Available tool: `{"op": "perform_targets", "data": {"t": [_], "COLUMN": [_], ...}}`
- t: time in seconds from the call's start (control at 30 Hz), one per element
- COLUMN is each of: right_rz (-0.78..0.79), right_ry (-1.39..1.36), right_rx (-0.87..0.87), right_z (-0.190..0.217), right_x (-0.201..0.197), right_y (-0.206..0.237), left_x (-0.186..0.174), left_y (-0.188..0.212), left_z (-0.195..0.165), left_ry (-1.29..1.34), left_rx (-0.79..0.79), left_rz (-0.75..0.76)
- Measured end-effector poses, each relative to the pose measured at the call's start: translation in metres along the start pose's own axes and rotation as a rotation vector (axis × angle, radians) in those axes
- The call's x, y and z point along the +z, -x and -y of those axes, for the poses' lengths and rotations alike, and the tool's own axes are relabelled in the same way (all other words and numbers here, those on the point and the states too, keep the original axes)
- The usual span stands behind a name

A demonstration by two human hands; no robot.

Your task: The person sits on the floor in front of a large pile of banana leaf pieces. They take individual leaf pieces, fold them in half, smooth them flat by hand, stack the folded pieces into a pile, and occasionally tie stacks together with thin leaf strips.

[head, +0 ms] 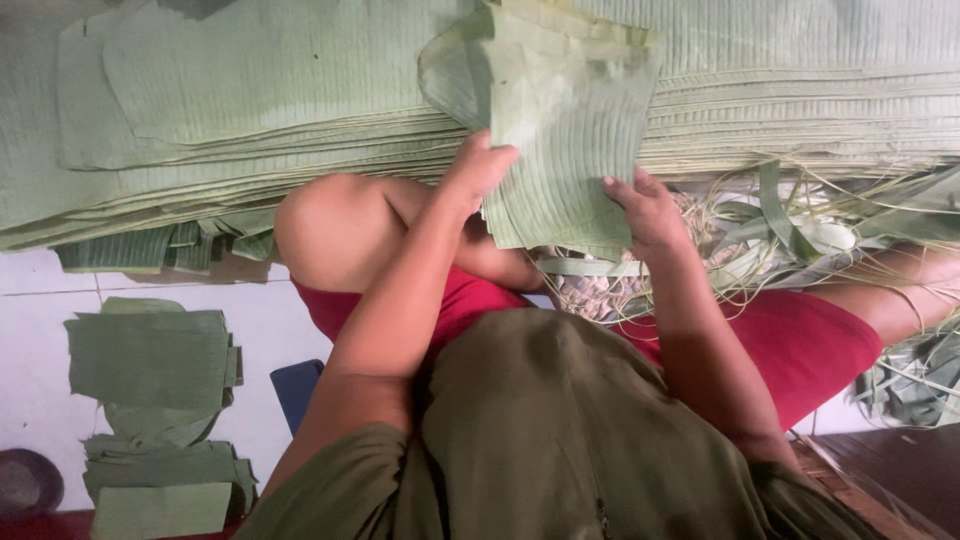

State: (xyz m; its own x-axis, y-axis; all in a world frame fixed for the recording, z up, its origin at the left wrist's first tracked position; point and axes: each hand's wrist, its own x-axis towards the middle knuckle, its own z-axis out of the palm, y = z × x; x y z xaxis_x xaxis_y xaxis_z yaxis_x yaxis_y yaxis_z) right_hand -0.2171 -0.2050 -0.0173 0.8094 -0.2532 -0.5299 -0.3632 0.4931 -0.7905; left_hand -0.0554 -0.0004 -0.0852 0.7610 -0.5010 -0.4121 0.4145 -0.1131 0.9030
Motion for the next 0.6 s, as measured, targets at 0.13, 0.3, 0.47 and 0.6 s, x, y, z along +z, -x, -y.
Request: {"op": "perform_targets", "data": {"t": [0.13, 0.3, 0.47, 0.6], "right_rz": [-0.196, 0.093, -0.041, -0.049], "right_ry": [0.381, 0.2, 1.001, 0.537], "right_rx": [-0.183, -0.537, -0.592, -0.363], "right_z": [0.019, 0.021, 0.011, 0.025], "right_x": [-0.008, -0.034, -0.04, -0.034], "right_y": [-0.011, -0.046, -0.066, -0.051], "left_x": [0.011, 0.009, 0.009, 0.009], "left_y": [0.006, 0.013, 0.008, -0.007], "left_z": [-0.035, -0.072, -0.071, -0.046], "left_ry": [-0.277, 0.05, 0.161, -0.305], "left_rx": [0.462, 0.731, 0.361, 0.507], "left_rz": [-0.023, 0.169, 0.251, -0.065]}}
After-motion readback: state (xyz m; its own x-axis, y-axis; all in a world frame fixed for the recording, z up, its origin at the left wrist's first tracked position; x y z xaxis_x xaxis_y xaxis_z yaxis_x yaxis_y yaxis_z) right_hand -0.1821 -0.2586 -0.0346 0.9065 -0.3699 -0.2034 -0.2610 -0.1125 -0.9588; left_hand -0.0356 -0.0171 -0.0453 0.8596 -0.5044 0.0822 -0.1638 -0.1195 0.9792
